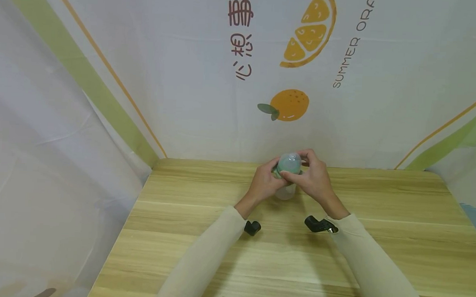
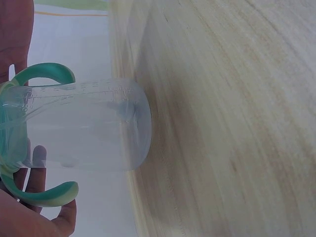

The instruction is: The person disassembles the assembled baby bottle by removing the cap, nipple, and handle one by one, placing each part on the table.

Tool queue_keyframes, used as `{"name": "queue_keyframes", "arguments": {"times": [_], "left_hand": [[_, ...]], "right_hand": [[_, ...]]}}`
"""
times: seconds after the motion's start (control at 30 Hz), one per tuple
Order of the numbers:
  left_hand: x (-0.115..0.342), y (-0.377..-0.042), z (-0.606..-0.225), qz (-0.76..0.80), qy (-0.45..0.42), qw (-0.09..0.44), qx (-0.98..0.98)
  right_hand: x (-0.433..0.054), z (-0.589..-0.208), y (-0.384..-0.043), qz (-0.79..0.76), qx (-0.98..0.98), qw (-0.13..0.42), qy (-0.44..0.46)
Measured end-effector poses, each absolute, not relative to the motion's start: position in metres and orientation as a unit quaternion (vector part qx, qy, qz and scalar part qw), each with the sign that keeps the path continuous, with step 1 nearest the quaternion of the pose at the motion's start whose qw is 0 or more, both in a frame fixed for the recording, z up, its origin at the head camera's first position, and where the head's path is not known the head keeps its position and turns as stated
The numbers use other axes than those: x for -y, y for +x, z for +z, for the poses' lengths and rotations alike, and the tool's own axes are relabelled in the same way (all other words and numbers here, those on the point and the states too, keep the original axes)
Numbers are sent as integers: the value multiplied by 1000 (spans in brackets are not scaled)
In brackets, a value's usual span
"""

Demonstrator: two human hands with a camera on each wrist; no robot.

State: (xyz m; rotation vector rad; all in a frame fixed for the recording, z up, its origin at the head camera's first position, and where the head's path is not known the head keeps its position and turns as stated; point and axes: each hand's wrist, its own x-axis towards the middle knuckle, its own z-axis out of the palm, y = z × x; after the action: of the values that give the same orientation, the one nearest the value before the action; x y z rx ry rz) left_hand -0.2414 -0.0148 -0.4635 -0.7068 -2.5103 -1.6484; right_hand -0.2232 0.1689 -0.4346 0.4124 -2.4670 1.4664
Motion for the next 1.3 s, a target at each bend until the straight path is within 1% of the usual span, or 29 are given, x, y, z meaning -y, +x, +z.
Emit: {"name": "queue_keyframes", "arguments": {"times": [1.3], "left_hand": [[15,-241,-464,-537,-225,25,813]], "right_hand": [[-171,-435,-226,510,842,116,134]]}}
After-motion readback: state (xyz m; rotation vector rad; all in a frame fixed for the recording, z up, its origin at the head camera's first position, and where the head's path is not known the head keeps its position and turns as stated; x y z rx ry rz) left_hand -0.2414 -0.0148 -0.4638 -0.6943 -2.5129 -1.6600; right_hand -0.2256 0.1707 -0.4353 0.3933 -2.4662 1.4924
